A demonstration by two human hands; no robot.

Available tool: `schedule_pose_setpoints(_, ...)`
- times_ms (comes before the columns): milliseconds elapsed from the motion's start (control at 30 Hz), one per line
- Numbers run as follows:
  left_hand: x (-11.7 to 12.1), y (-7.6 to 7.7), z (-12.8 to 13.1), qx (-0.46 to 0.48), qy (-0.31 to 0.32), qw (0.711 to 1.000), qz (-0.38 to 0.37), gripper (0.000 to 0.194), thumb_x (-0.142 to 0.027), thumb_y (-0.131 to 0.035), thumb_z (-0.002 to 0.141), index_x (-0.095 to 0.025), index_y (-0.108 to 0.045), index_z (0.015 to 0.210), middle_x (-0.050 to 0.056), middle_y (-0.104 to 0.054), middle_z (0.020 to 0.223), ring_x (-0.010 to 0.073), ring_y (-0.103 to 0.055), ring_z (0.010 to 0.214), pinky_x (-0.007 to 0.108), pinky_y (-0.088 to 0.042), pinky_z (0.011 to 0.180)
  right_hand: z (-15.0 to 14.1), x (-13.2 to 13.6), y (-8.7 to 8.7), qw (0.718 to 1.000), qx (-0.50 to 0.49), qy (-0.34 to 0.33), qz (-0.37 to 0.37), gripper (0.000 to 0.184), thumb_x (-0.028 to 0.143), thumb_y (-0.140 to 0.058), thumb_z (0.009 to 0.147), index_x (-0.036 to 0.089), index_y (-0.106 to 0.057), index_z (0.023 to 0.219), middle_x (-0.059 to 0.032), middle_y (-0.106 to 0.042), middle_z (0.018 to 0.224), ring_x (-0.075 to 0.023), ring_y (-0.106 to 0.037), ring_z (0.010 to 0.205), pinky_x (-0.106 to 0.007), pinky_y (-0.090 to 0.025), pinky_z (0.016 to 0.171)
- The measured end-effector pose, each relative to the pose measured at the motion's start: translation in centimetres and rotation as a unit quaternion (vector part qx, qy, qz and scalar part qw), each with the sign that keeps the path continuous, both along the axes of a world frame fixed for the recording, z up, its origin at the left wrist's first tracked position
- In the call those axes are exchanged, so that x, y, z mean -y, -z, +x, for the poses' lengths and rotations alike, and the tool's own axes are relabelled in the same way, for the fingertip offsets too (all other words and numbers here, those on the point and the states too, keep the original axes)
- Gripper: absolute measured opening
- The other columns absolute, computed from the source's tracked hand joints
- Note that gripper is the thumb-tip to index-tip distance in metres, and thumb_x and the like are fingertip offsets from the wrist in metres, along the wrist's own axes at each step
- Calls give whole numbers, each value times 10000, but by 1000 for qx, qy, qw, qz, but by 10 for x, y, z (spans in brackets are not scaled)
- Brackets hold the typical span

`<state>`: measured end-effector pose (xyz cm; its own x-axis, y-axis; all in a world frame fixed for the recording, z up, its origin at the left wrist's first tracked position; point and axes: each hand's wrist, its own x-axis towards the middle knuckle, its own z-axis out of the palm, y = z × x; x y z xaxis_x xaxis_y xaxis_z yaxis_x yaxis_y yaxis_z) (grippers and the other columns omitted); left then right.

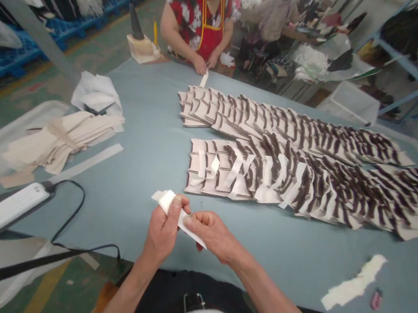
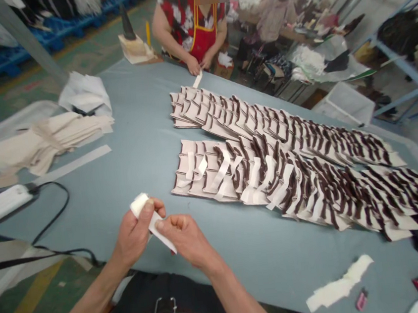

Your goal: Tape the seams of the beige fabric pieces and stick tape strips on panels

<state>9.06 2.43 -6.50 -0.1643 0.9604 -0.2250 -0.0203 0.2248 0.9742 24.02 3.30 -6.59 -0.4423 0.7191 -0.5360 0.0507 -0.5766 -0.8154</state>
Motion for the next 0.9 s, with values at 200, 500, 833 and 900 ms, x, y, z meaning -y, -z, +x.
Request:
schedule_pose_setpoints(200,1,16,-3,16,45,998,-49,684,-838,-528,908,-167,-656,933,-47,-510,618,127,-439,522,249,-357,495,0,2,-4,1000,-10,15,-18,761,938,-724,664,191,-583,689,65,-482,513,-65,-393,450,-219,-302,437)
schedule_pose_setpoints(500,7,29,-5,52,159,982,-83,741,-936,-480,851,-204,-583,809,-116,-239,559,106,-214,499,259,-215,496,19,-36,-27,988,-88,127,32,591,754,-816,764,193,-631,734,113,-370,471,-58,-288,431,-209,-348,443)
schedule_pose_setpoints(833,33,24,8,-101,331,934,-87,715,-807,-200,1002,-225,-539,760,-37,-367,681,190,-416,669,326,-369,670,63,-70,-65,908,-296,296,-18,271,260,-860,869,190,-612,786,158,-235,502,-45,-136,435,-136,-303,424)
schedule_pose_setpoints(900,44,26,11,-117,369,919,-72,704,-763,-188,1028,-225,-550,754,-18,-450,701,201,-470,695,323,-411,690,79,-73,-69,890,-318,326,-2,236,193,-815,903,192,-602,801,157,-280,496,-41,-175,423,-128,-318,429)
